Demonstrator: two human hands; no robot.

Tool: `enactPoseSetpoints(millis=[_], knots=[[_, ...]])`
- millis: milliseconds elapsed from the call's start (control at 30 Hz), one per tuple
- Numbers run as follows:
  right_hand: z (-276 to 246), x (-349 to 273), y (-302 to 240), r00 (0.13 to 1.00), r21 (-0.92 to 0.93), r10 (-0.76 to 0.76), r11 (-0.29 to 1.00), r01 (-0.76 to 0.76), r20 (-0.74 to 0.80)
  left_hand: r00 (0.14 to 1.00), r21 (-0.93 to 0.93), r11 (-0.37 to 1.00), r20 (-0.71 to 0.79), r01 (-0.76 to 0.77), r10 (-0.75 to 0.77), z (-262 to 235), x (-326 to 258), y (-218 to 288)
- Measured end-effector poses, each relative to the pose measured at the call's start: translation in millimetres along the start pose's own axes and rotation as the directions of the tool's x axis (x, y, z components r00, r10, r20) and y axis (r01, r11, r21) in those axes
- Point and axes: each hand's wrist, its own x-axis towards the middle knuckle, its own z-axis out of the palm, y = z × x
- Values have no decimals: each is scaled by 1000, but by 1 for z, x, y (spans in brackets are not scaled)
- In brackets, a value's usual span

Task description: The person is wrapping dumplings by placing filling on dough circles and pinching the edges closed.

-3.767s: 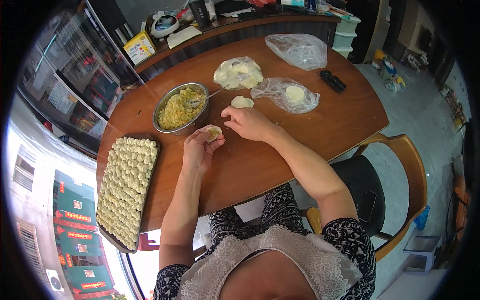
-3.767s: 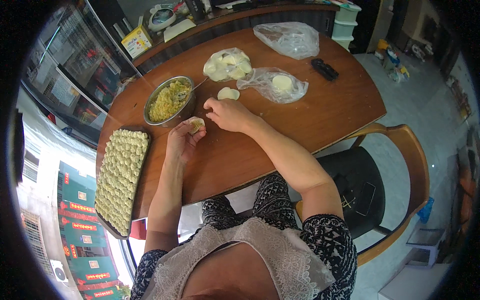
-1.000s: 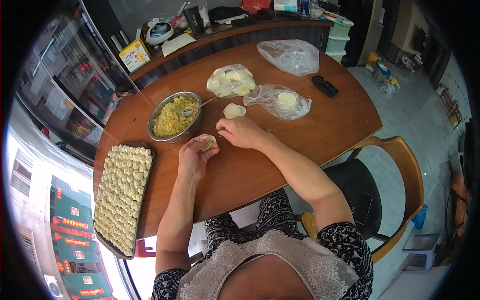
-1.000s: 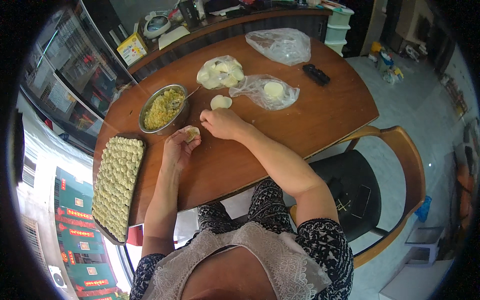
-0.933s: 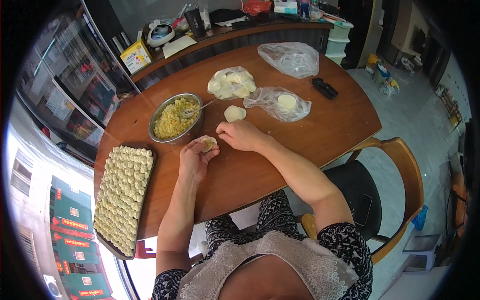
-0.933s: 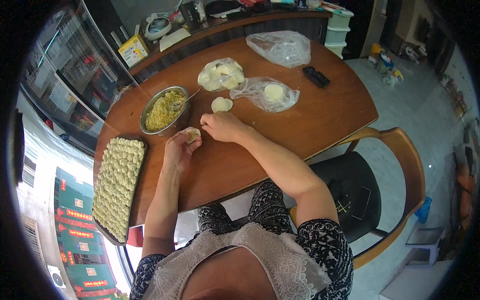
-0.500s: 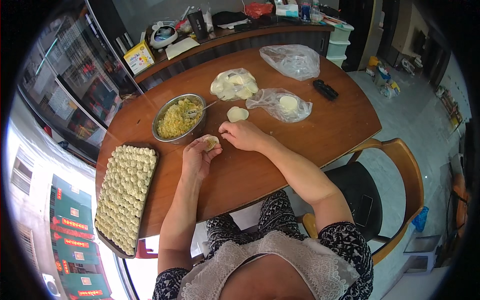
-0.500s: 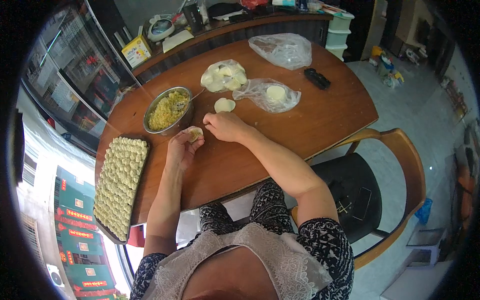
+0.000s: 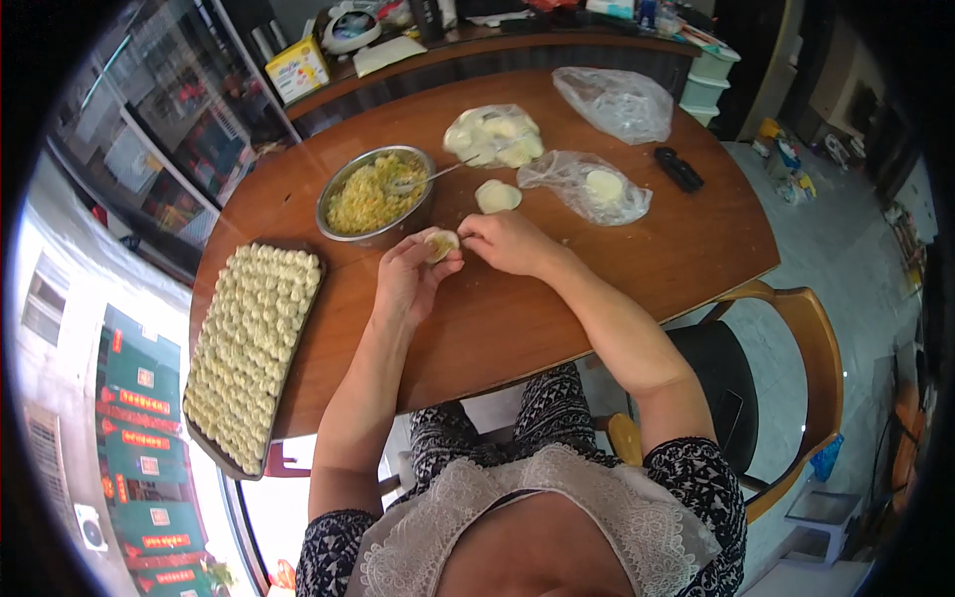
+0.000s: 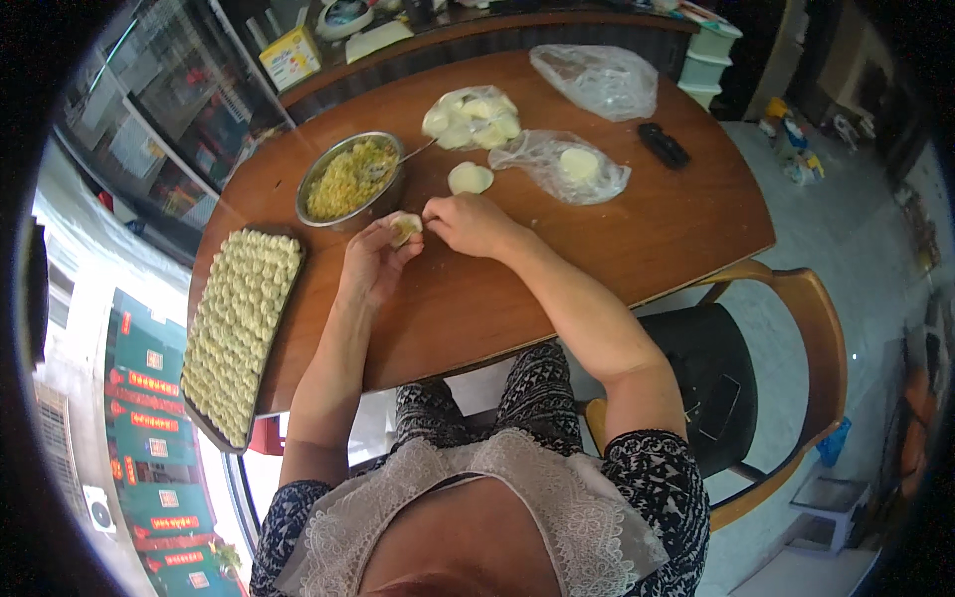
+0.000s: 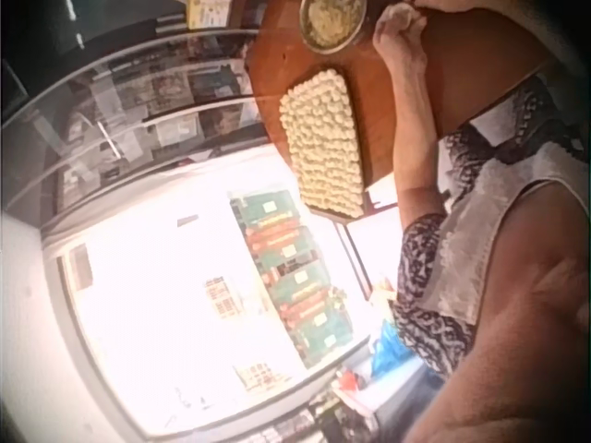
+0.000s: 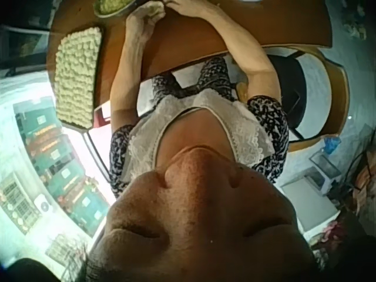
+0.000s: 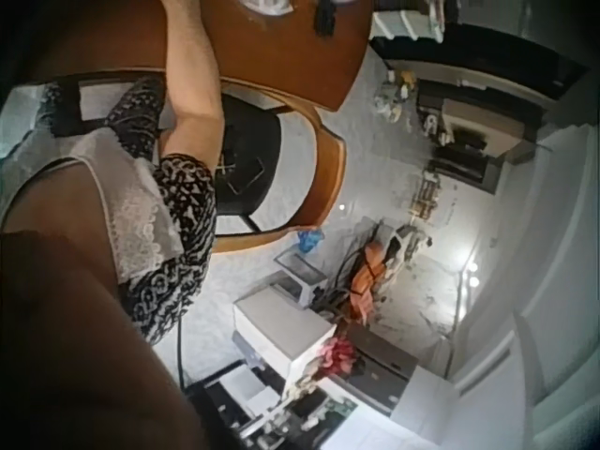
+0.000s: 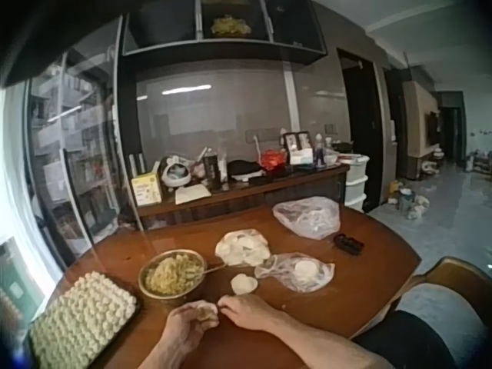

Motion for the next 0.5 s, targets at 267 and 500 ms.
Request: enactPoseSetpoints(millis=[267, 500], knots=[[-2, 4, -8, 994, 197, 59, 977, -76, 91, 1000, -17, 1000, -14, 3, -3, 6, -5, 4], [2, 4, -3, 994, 321, 81, 942, -100, 71, 1000, -7, 1000, -7, 16, -16, 3, -2, 2]])
